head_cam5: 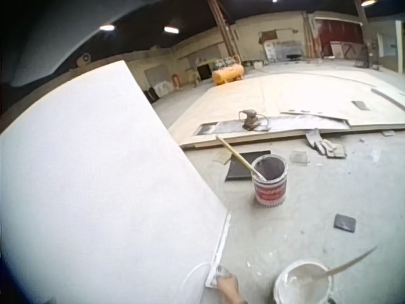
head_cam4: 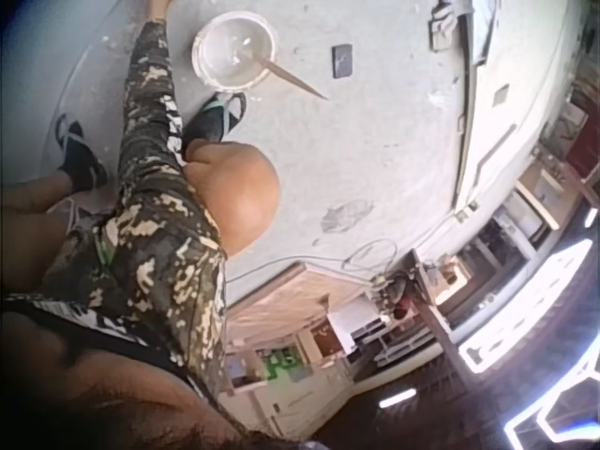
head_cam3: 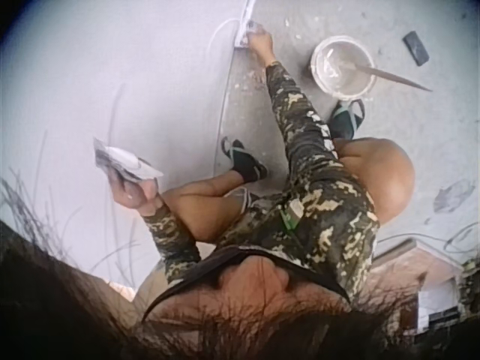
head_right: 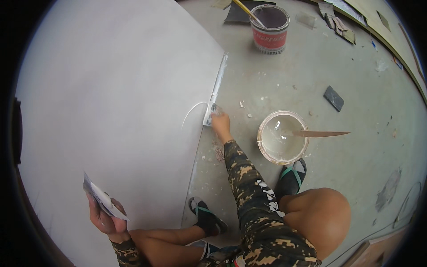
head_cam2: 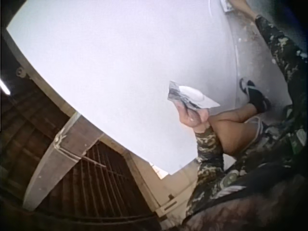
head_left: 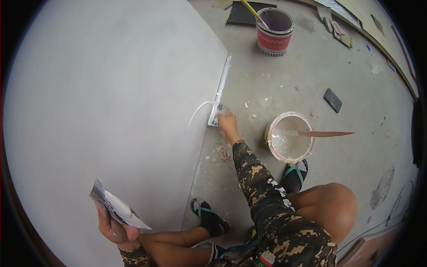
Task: The person applies putty onto a board using metal scrapers, spreading and smoothing the material across the surface and mixing putty between the blades.
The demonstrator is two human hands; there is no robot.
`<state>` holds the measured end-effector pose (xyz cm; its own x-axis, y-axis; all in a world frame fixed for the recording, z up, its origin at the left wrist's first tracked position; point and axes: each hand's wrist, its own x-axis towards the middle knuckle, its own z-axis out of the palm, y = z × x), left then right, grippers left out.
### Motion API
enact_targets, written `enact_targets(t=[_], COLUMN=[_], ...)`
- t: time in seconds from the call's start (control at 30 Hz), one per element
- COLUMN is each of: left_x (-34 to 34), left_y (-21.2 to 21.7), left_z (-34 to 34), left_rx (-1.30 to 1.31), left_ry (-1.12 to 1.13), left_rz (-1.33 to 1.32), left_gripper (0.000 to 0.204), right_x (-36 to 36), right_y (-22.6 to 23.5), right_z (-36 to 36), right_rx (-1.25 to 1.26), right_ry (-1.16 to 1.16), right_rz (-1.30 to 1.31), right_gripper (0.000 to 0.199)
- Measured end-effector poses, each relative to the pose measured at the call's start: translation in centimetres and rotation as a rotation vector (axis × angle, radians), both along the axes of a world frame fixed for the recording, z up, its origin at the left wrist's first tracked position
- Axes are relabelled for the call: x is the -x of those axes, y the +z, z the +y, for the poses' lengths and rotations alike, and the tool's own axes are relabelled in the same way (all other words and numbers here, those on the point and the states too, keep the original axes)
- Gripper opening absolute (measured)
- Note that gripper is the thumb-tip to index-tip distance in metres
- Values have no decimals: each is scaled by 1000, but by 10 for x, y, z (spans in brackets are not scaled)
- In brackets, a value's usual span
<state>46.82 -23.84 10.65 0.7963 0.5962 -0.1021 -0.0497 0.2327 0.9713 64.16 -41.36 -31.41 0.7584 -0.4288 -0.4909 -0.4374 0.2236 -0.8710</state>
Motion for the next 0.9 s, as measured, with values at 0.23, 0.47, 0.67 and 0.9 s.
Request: enact_targets(t=[0.23,0.47,0.67,0.9], left_x=[-4,2,10,31], left_y=[3,-5,3,7], left_z=[1,19,39,38], left_rx=[-29,-20,33,-58], left_ry=[94,3,-1,-156], left_rz=[20,-27,-9,-72], left_gripper=[38,37,37,40], right_x=[-11,-29,-33,7], right_y=[-15,-31,-1,58], right_z=[14,3,17,54], right_rx=[-121,-193,-95,299], right_ry=[-80,72,5,131], right_rz=[53,68,85,-359], right_gripper=[41,42,38,29])
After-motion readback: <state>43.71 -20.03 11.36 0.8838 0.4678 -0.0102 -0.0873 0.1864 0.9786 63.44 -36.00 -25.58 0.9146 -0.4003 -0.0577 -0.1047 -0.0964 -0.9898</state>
